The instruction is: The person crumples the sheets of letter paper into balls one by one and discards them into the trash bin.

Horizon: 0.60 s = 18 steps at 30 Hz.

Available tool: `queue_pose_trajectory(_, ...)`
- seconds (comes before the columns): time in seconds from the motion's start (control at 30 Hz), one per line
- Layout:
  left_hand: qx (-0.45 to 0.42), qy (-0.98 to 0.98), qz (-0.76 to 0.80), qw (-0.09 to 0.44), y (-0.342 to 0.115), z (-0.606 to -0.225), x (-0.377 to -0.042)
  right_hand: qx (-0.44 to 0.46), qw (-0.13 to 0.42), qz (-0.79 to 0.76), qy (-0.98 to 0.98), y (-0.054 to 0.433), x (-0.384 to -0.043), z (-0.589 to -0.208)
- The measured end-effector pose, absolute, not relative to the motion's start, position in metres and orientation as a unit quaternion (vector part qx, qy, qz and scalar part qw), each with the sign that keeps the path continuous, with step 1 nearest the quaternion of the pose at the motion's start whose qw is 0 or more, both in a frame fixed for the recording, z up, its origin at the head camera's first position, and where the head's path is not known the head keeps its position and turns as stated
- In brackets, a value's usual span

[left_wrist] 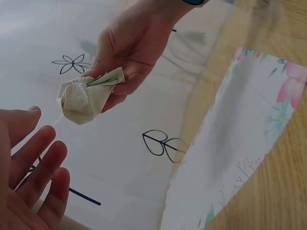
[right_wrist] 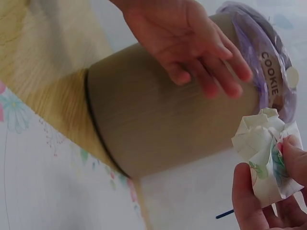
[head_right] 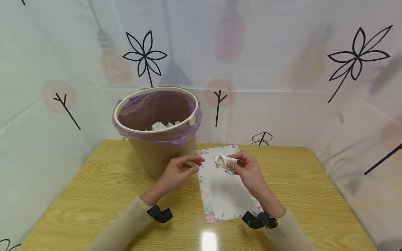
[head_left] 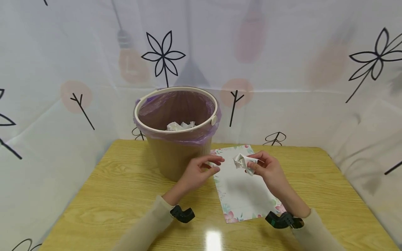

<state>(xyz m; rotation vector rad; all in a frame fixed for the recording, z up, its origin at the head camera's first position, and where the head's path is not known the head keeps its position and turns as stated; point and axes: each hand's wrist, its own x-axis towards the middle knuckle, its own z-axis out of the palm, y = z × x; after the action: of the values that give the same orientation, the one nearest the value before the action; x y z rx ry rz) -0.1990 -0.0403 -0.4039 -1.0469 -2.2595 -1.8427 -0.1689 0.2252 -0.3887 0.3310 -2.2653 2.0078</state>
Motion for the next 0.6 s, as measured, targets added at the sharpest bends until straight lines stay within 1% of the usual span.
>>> queue_pose_trajectory(0.1,-0.34,-0.726,-0.598,0.017,-0.056,-0.41,-0.195,0.102,0.049,0.654,-0.748,0.228,-0.17,-0.39)
queue_pose_trajectory(0.2,-0.337,-0.73,-0.593,0.027,-0.075,-0.414,-0.19,0.095,0.049,0.654,-0.749,0.232,-0.171,-0.391)
queue_pose_trajectory(0.4,-0.339,-0.732,-0.586,0.078,-0.115,-0.414,-0.184,0.082,0.064,0.642,-0.759,0.24,-0.174,-0.391)
queue_pose_trajectory(0.6,-0.321,-0.737,-0.585,0.108,-0.155,-0.398,-0.182,0.063,0.08,0.62,-0.778,0.252,-0.177,-0.392)
